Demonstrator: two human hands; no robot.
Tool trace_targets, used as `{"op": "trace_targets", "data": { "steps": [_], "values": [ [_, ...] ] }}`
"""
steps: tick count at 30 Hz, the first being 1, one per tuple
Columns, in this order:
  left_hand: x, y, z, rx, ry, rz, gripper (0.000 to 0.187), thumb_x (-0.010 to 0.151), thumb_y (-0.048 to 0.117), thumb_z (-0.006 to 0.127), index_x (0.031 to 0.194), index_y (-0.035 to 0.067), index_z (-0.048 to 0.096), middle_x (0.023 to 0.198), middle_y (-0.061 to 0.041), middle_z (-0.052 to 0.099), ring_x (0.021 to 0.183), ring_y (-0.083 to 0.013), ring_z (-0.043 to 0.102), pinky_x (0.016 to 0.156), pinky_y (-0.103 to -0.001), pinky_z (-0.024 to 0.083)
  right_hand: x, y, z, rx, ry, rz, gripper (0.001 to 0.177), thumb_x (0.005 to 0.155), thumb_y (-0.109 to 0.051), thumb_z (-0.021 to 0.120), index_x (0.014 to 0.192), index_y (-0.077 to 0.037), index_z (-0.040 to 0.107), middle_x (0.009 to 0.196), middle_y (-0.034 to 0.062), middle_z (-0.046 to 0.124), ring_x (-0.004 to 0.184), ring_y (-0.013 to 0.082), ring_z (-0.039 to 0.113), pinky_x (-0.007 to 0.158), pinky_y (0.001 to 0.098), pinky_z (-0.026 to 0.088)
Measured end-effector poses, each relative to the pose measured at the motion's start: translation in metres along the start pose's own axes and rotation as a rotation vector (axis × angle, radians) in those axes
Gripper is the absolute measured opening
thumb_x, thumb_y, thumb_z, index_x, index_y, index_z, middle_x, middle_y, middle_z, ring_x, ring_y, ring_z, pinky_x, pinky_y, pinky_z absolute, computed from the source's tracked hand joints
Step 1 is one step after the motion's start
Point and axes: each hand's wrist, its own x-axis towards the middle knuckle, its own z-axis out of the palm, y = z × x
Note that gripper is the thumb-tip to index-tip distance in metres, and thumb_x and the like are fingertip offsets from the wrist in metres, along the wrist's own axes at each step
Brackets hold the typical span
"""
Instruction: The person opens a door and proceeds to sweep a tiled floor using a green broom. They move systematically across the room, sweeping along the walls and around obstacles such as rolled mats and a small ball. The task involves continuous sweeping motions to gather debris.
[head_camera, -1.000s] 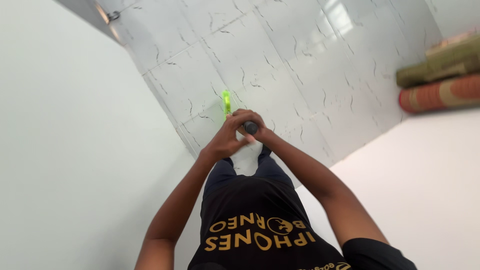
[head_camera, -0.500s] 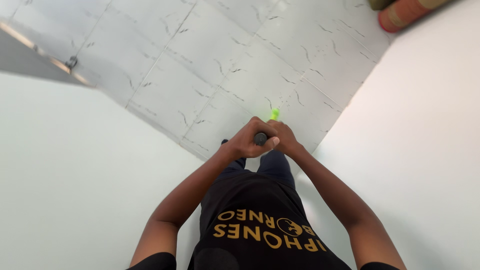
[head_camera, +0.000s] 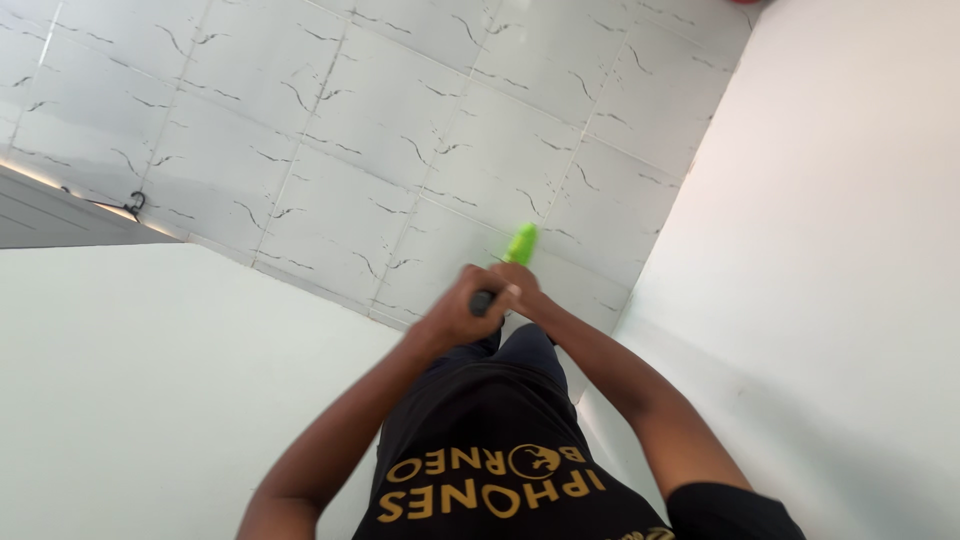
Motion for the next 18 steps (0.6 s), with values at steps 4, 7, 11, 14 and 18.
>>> {"op": "trace_targets", "data": {
  "steps": [4,7,11,14,18],
  "values": [
    [0.01,0.004,-0.039,0.061,-0.195,-0.305,0.028,0.099,0.016,0.065,0.074,0.003,0.067,0.058,-0.005,0.051,0.053,-0.0172,0.048,0.056,-0.038,0.043,0.038,-0.052,0.004,0.112,0.06,0.03,0.019,0.087,-0.026,0.061,0.094,-0.011,0.071,0.09,0.0106,0.075,0.085,0.0308,0.073,0.074,0.043,0.056],
    [0.024,0.017,-0.057,0.102,-0.265,-0.411,0.038,0.097,0.016,0.064,0.062,0.002,0.062,0.048,-0.005,0.046,0.044,-0.0164,0.042,0.05,-0.038,0.038,0.05,-0.094,-0.008,0.223,0.079,0.065,0.018,0.089,-0.028,0.062,0.094,-0.012,0.071,0.09,0.0085,0.076,0.086,0.0273,0.073,0.075,0.0406,0.056],
    [0.049,0.028,-0.071,0.135,-0.294,-0.419,0.043,0.097,0.017,0.064,0.058,0.003,0.058,0.045,-0.007,0.039,0.044,-0.0166,0.038,0.047,-0.038,0.034,0.061,-0.128,-0.042,0.253,0.083,0.08,0.019,0.089,-0.028,0.063,0.1,-0.015,0.072,0.091,0.0053,0.076,0.085,0.0241,0.073,0.072,0.0394,0.055],
    [0.058,0.04,-0.08,0.134,-0.241,-0.383,0.043,0.097,0.019,0.066,0.058,0.004,0.057,0.045,-0.007,0.039,0.043,-0.0163,0.037,0.046,-0.036,0.033,0.061,-0.14,-0.067,0.225,0.04,0.069,0.023,0.087,-0.028,0.063,0.105,-0.017,0.071,0.09,0.0042,0.076,0.085,0.0237,0.073,0.072,0.0387,0.055],
    [0.057,0.046,-0.087,0.037,-0.153,-0.14,0.039,0.102,0.024,0.063,0.068,0.006,0.062,0.057,-0.002,0.052,0.053,-0.012,0.05,0.052,-0.03,0.039,0.044,-0.13,-0.083,0.189,-0.032,0.14,0.022,0.094,-0.032,0.062,0.107,-0.018,0.073,0.089,0.0041,0.075,0.084,0.0246,0.073,0.074,0.0396,0.055]
  ]
}}
